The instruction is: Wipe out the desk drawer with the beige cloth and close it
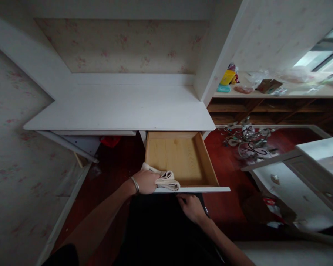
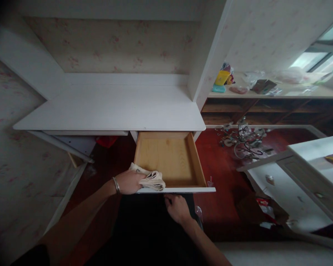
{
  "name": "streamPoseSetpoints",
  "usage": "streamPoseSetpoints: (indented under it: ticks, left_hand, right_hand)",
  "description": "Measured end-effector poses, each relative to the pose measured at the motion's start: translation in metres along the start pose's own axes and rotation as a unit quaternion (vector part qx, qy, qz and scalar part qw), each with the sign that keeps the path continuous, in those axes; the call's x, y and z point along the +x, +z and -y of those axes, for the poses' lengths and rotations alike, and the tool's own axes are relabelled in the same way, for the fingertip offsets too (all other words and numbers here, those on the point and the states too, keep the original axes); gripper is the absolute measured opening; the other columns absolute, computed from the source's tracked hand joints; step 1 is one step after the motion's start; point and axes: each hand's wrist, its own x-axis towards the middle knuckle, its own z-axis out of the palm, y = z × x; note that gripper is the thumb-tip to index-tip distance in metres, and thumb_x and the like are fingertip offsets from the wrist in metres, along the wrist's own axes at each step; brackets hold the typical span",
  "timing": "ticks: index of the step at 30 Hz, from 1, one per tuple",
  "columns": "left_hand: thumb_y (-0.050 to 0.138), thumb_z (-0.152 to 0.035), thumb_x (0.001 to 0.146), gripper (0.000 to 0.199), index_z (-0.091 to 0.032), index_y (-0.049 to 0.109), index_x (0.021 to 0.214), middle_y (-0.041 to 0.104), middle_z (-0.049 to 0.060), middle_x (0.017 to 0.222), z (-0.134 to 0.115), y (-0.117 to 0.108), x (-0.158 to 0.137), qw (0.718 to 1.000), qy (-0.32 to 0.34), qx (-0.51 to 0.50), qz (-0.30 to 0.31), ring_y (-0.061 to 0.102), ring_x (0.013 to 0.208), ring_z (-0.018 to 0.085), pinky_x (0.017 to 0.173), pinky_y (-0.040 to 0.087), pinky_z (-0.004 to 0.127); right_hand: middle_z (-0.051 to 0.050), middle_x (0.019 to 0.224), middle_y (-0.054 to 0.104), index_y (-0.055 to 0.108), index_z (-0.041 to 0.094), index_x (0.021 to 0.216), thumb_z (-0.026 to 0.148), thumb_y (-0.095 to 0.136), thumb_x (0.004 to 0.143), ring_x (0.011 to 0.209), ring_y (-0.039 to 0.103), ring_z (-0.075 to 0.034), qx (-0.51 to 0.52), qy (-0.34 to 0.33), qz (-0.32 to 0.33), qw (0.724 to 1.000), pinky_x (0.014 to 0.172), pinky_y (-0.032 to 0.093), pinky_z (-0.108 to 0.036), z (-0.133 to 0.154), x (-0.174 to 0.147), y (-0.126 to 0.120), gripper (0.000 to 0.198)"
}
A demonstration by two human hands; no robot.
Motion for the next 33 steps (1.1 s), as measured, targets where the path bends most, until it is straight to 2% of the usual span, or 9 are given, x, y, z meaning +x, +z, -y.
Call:
streamPoseSetpoints:
  ticks: [5, 8, 13, 17, 20, 22, 26, 30, 33]
  left_hand:
    - [0.044, -0.031, 0.078, 0.031, -0.024, 0.058, 0.104, 0.069, 0.006, 0.098, -0.055, -0.004, 0.041, 0.999, 0.024, -0.032, 0.02, 0.065, 0.087, 0.023, 0.076, 0.047, 0.035]
    - [0.045, -0.031, 0.077, 0.03, -0.026, 0.058, 0.103, 0.068, 0.005, 0.101, -0.099, -0.003, 0.069, 0.998, 0.035, -0.051, -0.023, 0.063, 0.092, 0.024, 0.076, 0.048, 0.036]
    - [0.048, -0.028, 0.076, 0.031, -0.026, 0.056, 0.106, 0.067, 0.005, 0.101, -0.15, -0.011, 0.104, 0.993, 0.072, -0.076, -0.06, 0.064, 0.089, 0.023, 0.071, 0.049, 0.034]
    - [0.042, -0.033, 0.082, 0.028, -0.026, 0.054, 0.107, 0.067, 0.004, 0.099, -0.151, -0.039, 0.113, 0.987, 0.104, -0.1, -0.073, 0.064, 0.085, 0.022, 0.069, 0.049, 0.032]
    - [0.036, -0.032, 0.087, 0.032, -0.026, 0.049, 0.116, 0.063, 0.003, 0.108, -0.147, -0.062, 0.114, 0.972, 0.139, -0.101, -0.161, 0.061, 0.092, 0.018, 0.074, 0.049, 0.031]
    - [0.037, -0.025, 0.087, 0.037, -0.026, 0.045, 0.124, 0.057, 0.003, 0.12, -0.145, -0.067, 0.119, 0.955, 0.197, -0.071, -0.211, 0.057, 0.101, 0.016, 0.082, 0.047, 0.029]
    - [0.038, -0.019, 0.088, 0.047, -0.036, 0.04, 0.132, 0.045, 0.0, 0.137, -0.136, -0.038, 0.149, 0.932, 0.279, 0.055, -0.226, 0.047, 0.117, 0.021, 0.09, 0.043, 0.037]
    - [0.034, -0.023, 0.092, 0.045, -0.047, 0.041, 0.129, 0.038, -0.003, 0.144, -0.115, 0.002, 0.196, 0.924, 0.285, 0.152, -0.207, 0.035, 0.128, 0.029, 0.091, 0.037, 0.052]
    - [0.03, -0.024, 0.093, 0.044, -0.046, 0.041, 0.129, 0.037, -0.003, 0.145, -0.101, 0.006, 0.228, 0.92, 0.281, 0.17, -0.214, 0.032, 0.13, 0.029, 0.092, 0.034, 0.057]
  right_hand:
    - [-0.004, 0.103, 0.07, 0.07, 0.023, 0.101, 0.029, 0.039, 0.089, 0.099, 0.063, -0.02, 0.003, 0.001, 0.008, 1.0, 0.085, 0.041, -0.026, -0.001, 0.002, 0.0, 0.034]
    - [-0.009, 0.1, 0.07, 0.071, 0.018, 0.095, 0.029, 0.041, 0.087, 0.099, 0.062, -0.023, -0.008, 0.026, 0.007, 1.0, 0.086, 0.042, -0.028, -0.005, 0.003, 0.003, 0.033]
    - [-0.01, 0.115, 0.065, 0.064, 0.015, 0.112, 0.025, 0.043, 0.085, 0.113, 0.055, -0.024, 0.0, 0.015, -0.035, 0.999, 0.097, 0.037, -0.032, -0.008, 0.002, 0.003, 0.036]
    - [-0.006, 0.104, 0.07, 0.069, 0.02, 0.1, 0.026, 0.04, 0.088, 0.099, 0.062, -0.021, 0.036, -0.014, -0.007, 0.999, 0.088, 0.042, -0.029, -0.007, 0.002, 0.0, 0.033]
    - [-0.002, 0.105, 0.07, 0.069, 0.024, 0.103, 0.026, 0.038, 0.089, 0.098, 0.063, -0.018, 0.066, -0.036, -0.015, 0.997, 0.087, 0.043, -0.026, -0.009, 0.003, -0.001, 0.033]
    - [-0.002, 0.106, 0.069, 0.068, 0.024, 0.105, 0.027, 0.039, 0.089, 0.099, 0.063, -0.018, 0.07, -0.035, -0.019, 0.997, 0.088, 0.042, -0.026, -0.01, 0.004, -0.001, 0.034]
    - [-0.001, 0.106, 0.069, 0.068, 0.025, 0.106, 0.026, 0.04, 0.088, 0.098, 0.063, -0.017, 0.07, -0.042, -0.009, 0.997, 0.088, 0.042, -0.025, -0.011, 0.004, -0.001, 0.033]
    - [-0.001, 0.106, 0.069, 0.068, 0.026, 0.105, 0.025, 0.04, 0.088, 0.099, 0.063, -0.016, 0.068, -0.037, -0.011, 0.997, 0.089, 0.041, -0.024, -0.01, 0.003, -0.001, 0.033]
    - [-0.001, 0.103, 0.07, 0.069, 0.027, 0.102, 0.025, 0.04, 0.087, 0.095, 0.064, -0.016, 0.062, -0.029, -0.014, 0.998, 0.086, 0.042, -0.023, -0.01, 0.002, -0.001, 0.033]
